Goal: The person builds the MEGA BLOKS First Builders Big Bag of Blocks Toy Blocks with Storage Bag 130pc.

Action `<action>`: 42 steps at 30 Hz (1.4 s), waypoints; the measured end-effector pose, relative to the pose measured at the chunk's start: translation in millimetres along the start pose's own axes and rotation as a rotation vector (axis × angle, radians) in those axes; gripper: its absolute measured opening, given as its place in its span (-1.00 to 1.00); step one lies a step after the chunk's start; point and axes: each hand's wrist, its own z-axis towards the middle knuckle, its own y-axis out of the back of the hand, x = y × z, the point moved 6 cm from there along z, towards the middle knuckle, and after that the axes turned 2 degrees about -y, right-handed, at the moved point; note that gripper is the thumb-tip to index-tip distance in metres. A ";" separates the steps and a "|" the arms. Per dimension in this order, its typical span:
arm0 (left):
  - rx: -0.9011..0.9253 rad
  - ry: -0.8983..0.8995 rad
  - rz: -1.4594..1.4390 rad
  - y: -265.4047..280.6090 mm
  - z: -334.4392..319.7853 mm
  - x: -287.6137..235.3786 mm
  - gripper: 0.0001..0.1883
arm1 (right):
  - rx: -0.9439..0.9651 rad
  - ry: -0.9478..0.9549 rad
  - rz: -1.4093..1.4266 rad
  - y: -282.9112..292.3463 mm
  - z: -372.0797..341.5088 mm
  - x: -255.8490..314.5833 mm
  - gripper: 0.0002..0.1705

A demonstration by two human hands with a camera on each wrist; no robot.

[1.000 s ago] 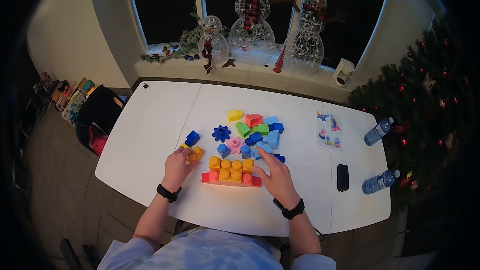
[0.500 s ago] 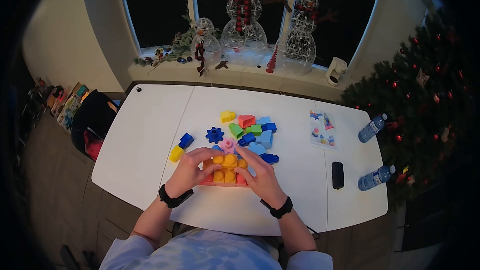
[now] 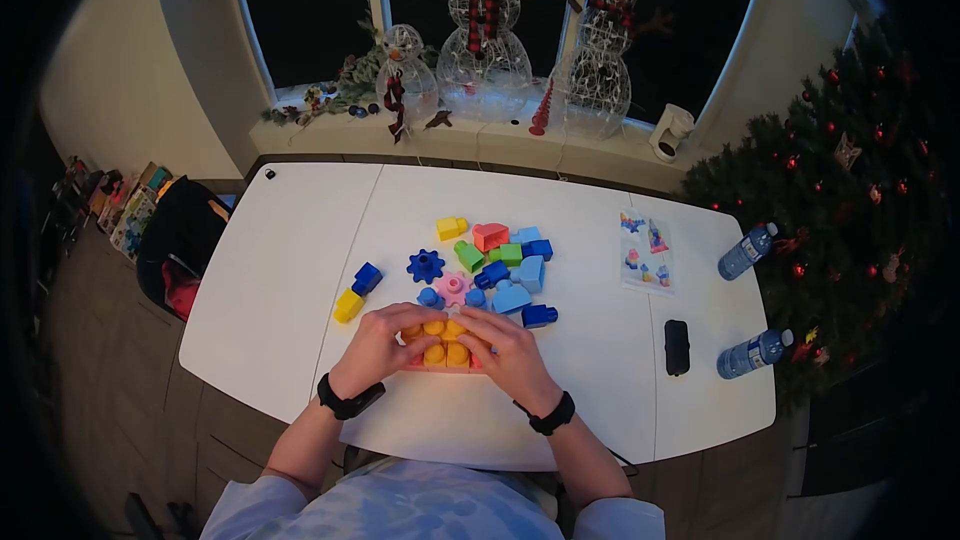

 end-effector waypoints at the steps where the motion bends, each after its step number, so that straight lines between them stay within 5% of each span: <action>1: 0.001 0.009 -0.027 -0.9 0.2 1.3 -0.65 | 0.003 -0.004 0.000 -1.4 -0.6 -1.3 -0.65; 17: 0.007 0.100 -0.262 -14.5 -6.1 30.3 -0.60 | 0.032 -0.084 0.133 -7.9 -1.4 -16.4 -0.69; 19: 0.093 0.085 -0.305 -16.6 -7.5 32.5 -0.38 | 0.055 -0.097 0.147 -6.8 -1.7 -17.4 -0.67; 23: 0.081 0.015 -0.292 -3.9 -17.1 29.8 -0.05 | 0.193 -0.116 0.099 6.1 -4.8 -9.8 -0.28; 25: 0.174 0.125 -0.351 -11.3 -28.1 42.6 0.23 | 0.216 -0.107 0.070 8.8 -10.5 -4.3 -0.11; 27: 0.196 0.133 -0.341 -18.1 -33.4 47.7 0.23 | 0.306 -0.177 0.083 1.9 -19.3 -6.2 0.18; 42: 0.160 0.175 -0.286 -32.5 -41.7 56.2 0.25 | 0.266 -0.155 -0.053 -10.6 -22.0 -9.6 0.12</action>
